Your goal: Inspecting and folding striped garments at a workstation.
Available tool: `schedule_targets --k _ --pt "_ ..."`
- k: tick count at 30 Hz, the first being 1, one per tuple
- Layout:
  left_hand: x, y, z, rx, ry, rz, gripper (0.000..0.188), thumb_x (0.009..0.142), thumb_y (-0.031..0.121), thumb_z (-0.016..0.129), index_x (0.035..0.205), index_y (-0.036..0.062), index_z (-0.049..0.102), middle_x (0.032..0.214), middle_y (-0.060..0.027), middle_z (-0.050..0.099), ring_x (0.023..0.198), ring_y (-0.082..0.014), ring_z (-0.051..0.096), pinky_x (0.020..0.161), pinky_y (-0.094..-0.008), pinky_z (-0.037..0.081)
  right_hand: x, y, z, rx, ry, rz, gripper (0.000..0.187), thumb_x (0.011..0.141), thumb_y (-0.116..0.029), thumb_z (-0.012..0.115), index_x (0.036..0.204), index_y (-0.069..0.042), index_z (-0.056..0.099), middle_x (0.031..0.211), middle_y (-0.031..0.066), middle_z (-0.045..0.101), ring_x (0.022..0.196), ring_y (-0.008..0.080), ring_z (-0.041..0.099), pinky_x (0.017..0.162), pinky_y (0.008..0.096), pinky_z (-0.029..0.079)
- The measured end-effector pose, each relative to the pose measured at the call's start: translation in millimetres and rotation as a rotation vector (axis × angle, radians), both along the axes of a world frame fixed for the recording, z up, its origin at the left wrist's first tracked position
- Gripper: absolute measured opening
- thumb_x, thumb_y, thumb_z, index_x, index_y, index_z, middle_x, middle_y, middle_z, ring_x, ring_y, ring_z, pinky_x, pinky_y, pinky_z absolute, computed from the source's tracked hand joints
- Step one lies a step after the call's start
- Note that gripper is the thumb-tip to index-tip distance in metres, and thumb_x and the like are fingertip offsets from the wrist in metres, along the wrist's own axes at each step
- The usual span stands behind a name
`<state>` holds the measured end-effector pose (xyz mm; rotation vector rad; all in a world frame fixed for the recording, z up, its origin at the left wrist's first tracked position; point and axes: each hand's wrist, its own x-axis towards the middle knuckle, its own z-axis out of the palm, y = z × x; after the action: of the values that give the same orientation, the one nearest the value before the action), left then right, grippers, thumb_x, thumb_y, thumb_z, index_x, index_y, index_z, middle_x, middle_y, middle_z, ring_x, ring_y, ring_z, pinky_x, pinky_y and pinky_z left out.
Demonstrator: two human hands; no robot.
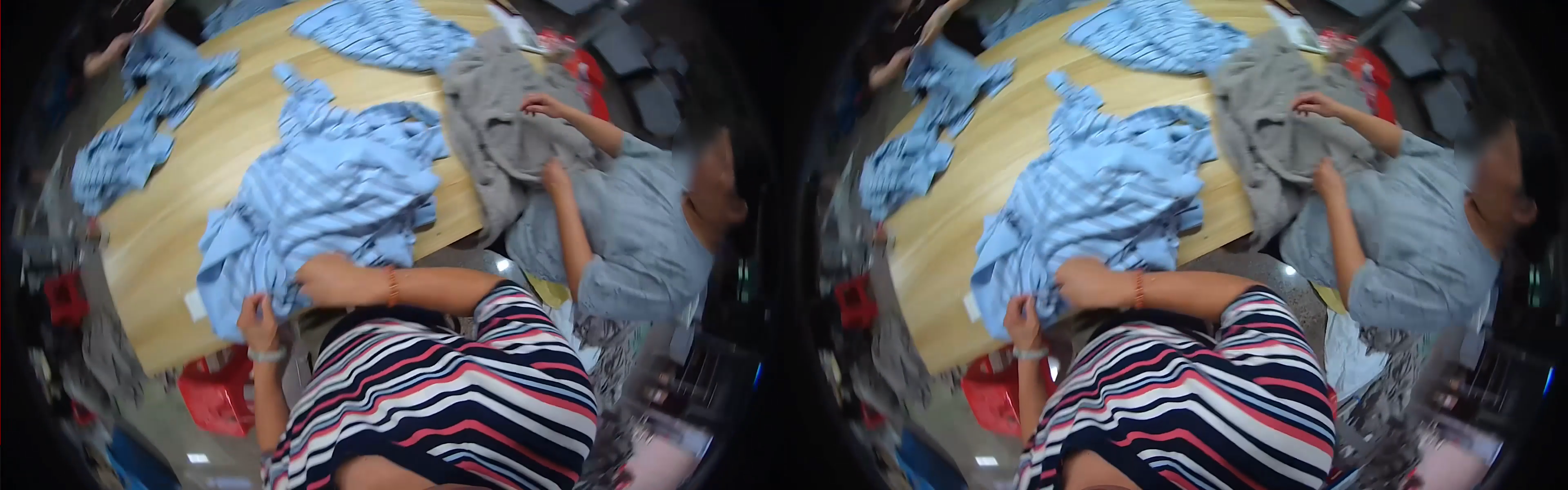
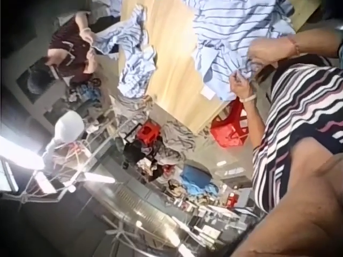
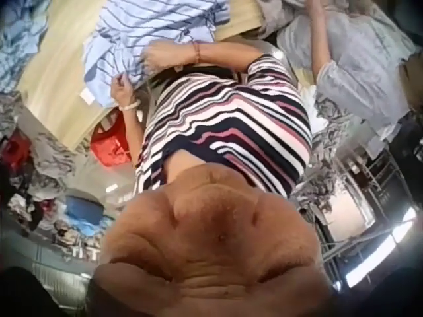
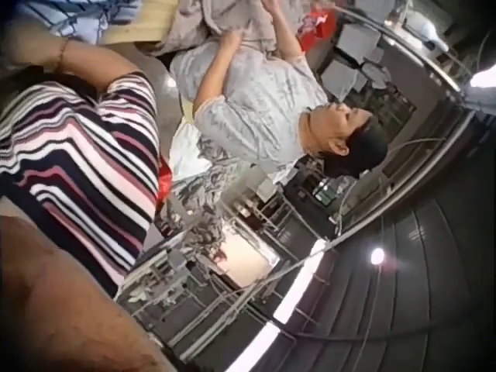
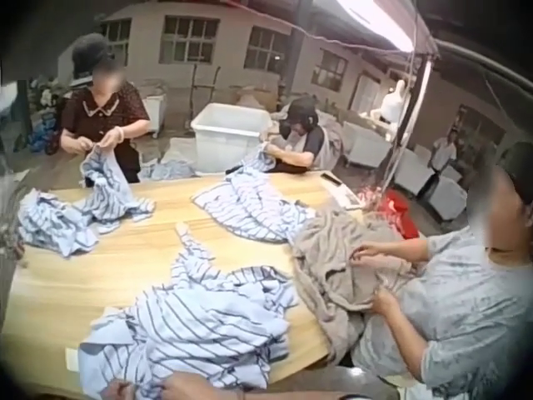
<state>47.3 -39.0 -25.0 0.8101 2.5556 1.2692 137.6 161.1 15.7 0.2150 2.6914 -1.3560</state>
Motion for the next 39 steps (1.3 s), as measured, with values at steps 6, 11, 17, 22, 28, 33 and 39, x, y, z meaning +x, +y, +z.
schedule_targets --k 6,11,17,22,28,33,39 --pt "-35.6 -24.1 -20.7 0.200 -0.476 0.116 0.018 0.082 0.014 0.064 0.089 -0.0023 0.061 0.079 -0.0048 0.062 0.076 -0.0093 0.057 0.067 -0.0231 0.046 37.4 28.9 36.3 0.142 0.002 -0.183 0.022 0.075 -0.020 0.064 0.091 -0.006 0.066 0.063 0.0160 0.060 0.058 0.0310 0.059 0.056 0.0379 0.046" --pt "-34.3 -25.7 2.4 0.363 -0.808 -0.094 0.021 0.082 0.009 0.064 0.099 -0.0011 0.059 0.085 0.0005 0.060 0.072 -0.0037 0.052 0.062 -0.0176 0.041 18.3 -9.5 53.0 0.128 -0.098 -0.208 0.023 0.077 -0.017 0.062 0.095 -0.003 0.064 0.078 0.0163 0.064 0.072 0.0328 0.062 0.066 0.0405 0.049" --pt "-32.5 -30.2 -7.7 0.473 -0.872 -0.053 0.012 0.083 0.006 0.061 0.094 -0.0006 0.060 0.073 0.0069 0.054 0.062 0.0021 0.042 0.054 -0.0142 0.032 3.8 -58.2 38.4 0.273 0.056 -0.190 0.023 0.077 -0.015 0.062 0.097 -0.003 0.063 0.076 0.0136 0.064 0.068 0.0300 0.062 0.062 0.0387 0.048" --pt "-34.6 -33.7 -13.6 0.469 -0.876 -0.080 0.011 0.084 0.007 0.060 0.093 -0.0001 0.060 0.071 0.0074 0.054 0.060 0.0018 0.041 0.053 -0.0144 0.031 -2.4 -80.6 34.6 0.344 0.031 -0.204 0.023 0.077 -0.015 0.063 0.096 -0.002 0.063 0.080 0.0148 0.064 0.072 0.0301 0.062 0.064 0.0386 0.048" --pt "-37.4 -38.8 -27.8 0.500 -0.911 -0.089 0.010 0.085 0.008 0.058 0.091 0.0007 0.059 0.069 0.0067 0.053 0.059 0.0015 0.040 0.053 -0.0146 0.030 -3.1 -94.6 30.4 0.418 -0.027 -0.222 0.021 0.077 -0.015 0.062 0.095 -0.003 0.063 0.084 0.0157 0.064 0.075 0.0314 0.062 0.068 0.0399 0.048" --pt "-36.9 -38.3 -28.8 0.518 -0.903 -0.088 0.009 0.085 0.009 0.058 0.090 0.0018 0.058 0.068 0.0070 0.053 0.057 0.0009 0.039 0.051 -0.0157 0.029 -3.8 -101.7 39.9 0.421 -0.053 -0.251 0.021 0.078 -0.015 0.061 0.095 -0.003 0.063 0.087 0.0162 0.064 0.077 0.0325 0.062 0.069 0.0404 0.048" --pt "-30.1 -37.0 -6.1 0.334 -0.672 -0.167 0.007 0.087 0.009 0.055 0.086 0.0020 0.053 0.060 0.0003 0.054 0.049 -0.0049 0.045 0.046 -0.0210 0.033 -11.5 -113.2 31.0 0.466 -0.067 -0.231 0.018 0.078 -0.014 0.060 0.092 -0.004 0.061 0.083 0.0161 0.062 0.074 0.0335 0.061 0.065 0.0416 0.049"
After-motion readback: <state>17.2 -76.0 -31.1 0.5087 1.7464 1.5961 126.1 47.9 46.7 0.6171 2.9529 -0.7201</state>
